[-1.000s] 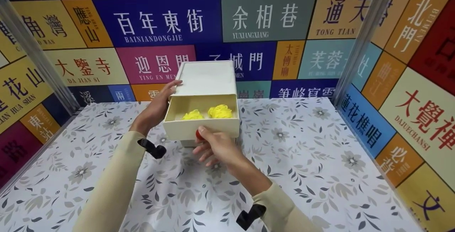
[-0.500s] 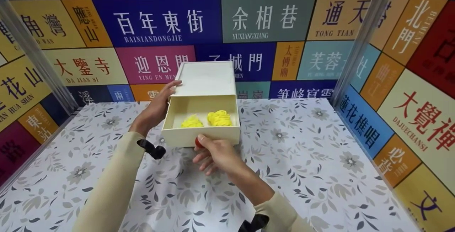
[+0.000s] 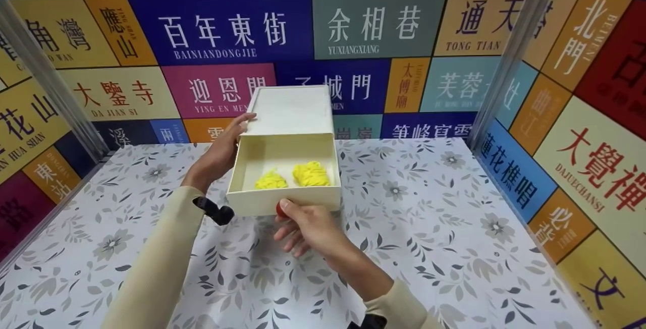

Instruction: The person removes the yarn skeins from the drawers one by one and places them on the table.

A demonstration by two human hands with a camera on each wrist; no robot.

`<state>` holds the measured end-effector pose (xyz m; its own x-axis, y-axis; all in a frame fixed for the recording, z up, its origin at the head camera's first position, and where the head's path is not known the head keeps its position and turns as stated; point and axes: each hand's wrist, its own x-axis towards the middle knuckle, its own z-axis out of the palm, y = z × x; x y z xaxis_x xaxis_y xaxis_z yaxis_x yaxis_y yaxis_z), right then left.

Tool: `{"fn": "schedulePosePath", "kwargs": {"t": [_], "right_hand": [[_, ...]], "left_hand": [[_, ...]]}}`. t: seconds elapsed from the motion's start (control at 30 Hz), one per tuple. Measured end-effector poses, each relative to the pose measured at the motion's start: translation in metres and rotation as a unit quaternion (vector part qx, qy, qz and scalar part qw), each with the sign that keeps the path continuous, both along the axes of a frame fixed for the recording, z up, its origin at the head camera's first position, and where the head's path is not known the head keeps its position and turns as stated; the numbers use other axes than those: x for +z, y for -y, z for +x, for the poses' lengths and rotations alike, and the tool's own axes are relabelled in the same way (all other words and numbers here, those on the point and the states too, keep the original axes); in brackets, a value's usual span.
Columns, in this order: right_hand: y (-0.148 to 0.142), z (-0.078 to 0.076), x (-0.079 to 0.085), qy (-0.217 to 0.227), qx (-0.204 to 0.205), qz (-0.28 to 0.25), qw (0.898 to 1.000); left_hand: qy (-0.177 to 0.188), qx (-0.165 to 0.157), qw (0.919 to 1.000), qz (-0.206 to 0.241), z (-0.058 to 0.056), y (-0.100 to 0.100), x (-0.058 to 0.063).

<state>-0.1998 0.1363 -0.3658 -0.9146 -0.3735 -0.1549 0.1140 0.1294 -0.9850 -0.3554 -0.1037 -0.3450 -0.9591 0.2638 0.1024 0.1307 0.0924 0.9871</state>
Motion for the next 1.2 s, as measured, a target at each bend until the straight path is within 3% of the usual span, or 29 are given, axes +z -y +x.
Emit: {"fn": "schedulePosePath", "kwargs": {"t": [0.9,1.07,1.2], "right_hand": [[-0.003,0.009,-0.001,0.003,0.020,-0.008,1.000],[-0.004,0.007,0.001,-0.001,0.034,0.012,0.999],[-0.008,0.006,0.009,-0.018,0.060,0.060,0.996]], "left_hand": [[0.001,0.000,1.0000,0.003,0.000,0.001,-0.002],[0.006,-0.003,0.9999,0.012,-0.001,0.001,-0.002],[0.004,-0.001,0.9999,0.014,-0.001,0.000,-0.002]]}}
